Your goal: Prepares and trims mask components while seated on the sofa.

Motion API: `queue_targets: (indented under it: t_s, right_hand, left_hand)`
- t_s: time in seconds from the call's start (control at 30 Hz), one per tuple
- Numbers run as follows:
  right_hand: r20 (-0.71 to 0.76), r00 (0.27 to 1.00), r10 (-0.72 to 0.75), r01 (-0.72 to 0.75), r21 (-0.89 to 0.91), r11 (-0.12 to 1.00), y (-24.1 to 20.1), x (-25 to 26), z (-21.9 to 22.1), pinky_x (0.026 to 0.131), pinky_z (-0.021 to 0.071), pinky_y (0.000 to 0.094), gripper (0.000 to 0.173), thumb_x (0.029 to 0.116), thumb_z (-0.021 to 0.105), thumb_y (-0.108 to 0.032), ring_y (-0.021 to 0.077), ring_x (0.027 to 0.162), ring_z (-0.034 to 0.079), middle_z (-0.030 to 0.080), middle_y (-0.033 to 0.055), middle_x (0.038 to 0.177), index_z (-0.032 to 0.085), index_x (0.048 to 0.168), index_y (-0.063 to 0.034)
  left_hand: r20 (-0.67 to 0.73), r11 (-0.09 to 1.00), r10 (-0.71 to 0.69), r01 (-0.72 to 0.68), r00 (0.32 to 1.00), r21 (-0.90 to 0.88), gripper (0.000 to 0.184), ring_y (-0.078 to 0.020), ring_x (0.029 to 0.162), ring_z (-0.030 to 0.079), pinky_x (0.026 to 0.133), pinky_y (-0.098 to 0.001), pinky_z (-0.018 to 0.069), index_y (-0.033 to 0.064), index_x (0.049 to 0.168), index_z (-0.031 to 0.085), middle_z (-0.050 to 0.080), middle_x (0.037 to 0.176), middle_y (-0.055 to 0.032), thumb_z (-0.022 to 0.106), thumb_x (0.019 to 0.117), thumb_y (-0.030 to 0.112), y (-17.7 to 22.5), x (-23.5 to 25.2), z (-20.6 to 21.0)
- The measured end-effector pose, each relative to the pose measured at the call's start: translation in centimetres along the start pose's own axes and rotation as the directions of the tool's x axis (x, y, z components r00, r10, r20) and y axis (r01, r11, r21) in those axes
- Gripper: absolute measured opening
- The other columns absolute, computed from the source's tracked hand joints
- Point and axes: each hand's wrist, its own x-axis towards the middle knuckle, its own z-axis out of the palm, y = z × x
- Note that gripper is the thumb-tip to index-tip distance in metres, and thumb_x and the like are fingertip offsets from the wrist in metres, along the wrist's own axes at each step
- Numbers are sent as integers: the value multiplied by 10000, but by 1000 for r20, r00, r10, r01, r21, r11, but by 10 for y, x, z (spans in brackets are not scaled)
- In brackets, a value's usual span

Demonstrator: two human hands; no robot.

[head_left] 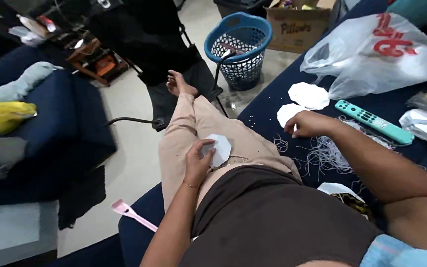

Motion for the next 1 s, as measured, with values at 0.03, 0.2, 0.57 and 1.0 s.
queue_targets:
  t_s: [0.03,0.2,0.57,1.0]
  right_hand:
    - [42,999,12,-11,-35,999,-5,3,8,918,511,606,238,878,768,-22,351,958,688,737,154,1000,764,1114,-49]
    - [83,996,-36,46,-124,991,-13,20,46,989,490,591,467,872,730,-4,388,1187,617,653,184,1263,665,1327,-89]
    - [52,999,-10,18,-166,986,-19,30,83,954,492,587,188,976,578,-23,415,1195,590,664,221,1178,726,1072,42]
    - [168,976,139,-87,-288,954,-24,11,32,874,507,631,221,881,767,-67,424,1072,644,679,219,1097,710,1081,8]
  left_hand:
    - [15,1000,-10,10,1000,2,228,-142,1052,674,964,-336,551,-29,1103,717,713,1095,-124,704,877,-4,0,0,0]
    - [2,997,-75,75,997,2,308,-146,1071,672,966,-340,553,-30,1138,700,705,1133,-127,744,833,-21,2,-1,-3]
    - [-17,999,-43,44,999,29,125,-25,880,637,846,-225,531,4,902,720,685,893,-14,686,937,119,2,-2,-6]
    - [-19,998,-67,67,998,9,115,-34,888,638,859,-239,532,2,902,719,682,895,-22,694,933,110,0,0,-8]
